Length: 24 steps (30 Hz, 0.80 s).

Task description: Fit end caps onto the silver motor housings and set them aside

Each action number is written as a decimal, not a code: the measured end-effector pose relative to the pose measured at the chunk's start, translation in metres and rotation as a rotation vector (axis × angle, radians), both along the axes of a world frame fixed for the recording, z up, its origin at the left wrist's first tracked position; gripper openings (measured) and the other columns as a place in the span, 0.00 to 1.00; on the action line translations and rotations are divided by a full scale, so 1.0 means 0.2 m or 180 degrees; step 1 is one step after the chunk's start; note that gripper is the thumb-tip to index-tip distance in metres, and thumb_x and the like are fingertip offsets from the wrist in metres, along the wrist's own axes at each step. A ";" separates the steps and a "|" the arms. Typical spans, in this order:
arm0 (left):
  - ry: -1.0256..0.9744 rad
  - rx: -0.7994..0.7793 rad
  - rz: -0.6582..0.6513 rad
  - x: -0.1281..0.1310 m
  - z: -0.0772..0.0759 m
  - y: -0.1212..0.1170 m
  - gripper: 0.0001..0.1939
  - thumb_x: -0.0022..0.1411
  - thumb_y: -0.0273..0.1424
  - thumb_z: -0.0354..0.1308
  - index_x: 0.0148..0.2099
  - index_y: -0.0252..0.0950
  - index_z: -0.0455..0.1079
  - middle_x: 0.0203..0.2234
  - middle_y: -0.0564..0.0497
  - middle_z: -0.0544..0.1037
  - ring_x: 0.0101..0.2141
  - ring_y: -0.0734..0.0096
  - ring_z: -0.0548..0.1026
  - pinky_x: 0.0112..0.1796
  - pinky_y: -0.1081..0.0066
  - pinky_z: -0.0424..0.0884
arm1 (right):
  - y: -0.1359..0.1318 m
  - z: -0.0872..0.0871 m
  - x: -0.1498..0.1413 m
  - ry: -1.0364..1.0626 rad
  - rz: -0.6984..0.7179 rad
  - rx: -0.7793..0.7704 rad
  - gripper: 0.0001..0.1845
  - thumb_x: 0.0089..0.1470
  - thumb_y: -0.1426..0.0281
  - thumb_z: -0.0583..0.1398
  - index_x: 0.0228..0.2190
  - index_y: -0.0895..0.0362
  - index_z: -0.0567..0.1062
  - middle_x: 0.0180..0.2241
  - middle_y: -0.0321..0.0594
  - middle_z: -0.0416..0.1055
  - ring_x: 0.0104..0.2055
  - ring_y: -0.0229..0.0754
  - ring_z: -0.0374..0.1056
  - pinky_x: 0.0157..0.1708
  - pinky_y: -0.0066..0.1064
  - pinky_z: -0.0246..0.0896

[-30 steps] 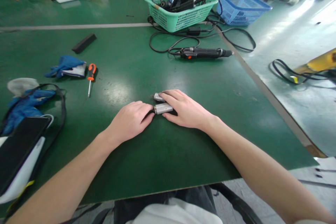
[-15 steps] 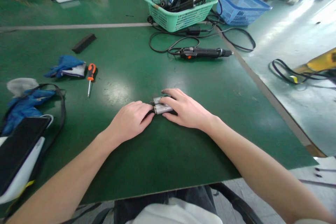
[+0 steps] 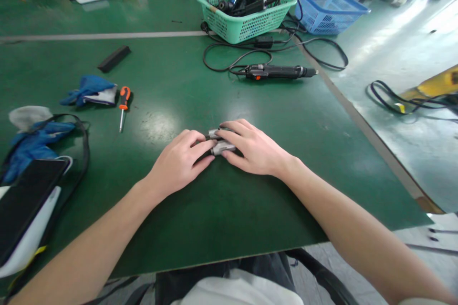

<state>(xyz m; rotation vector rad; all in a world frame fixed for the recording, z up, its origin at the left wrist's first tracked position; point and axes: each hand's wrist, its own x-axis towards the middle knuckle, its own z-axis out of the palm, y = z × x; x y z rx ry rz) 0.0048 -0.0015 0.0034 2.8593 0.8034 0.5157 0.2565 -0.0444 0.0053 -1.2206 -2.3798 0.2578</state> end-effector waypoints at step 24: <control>-0.0107 -0.0149 -0.0376 0.00 -0.01 -0.01 0.13 0.74 0.32 0.56 0.57 0.35 0.70 0.52 0.44 0.78 0.51 0.58 0.75 0.54 0.57 0.74 | 0.01 -0.01 -0.01 0.0377 -0.0282 -0.0070 0.22 0.71 0.63 0.54 0.60 0.59 0.69 0.58 0.55 0.70 0.60 0.57 0.65 0.61 0.52 0.64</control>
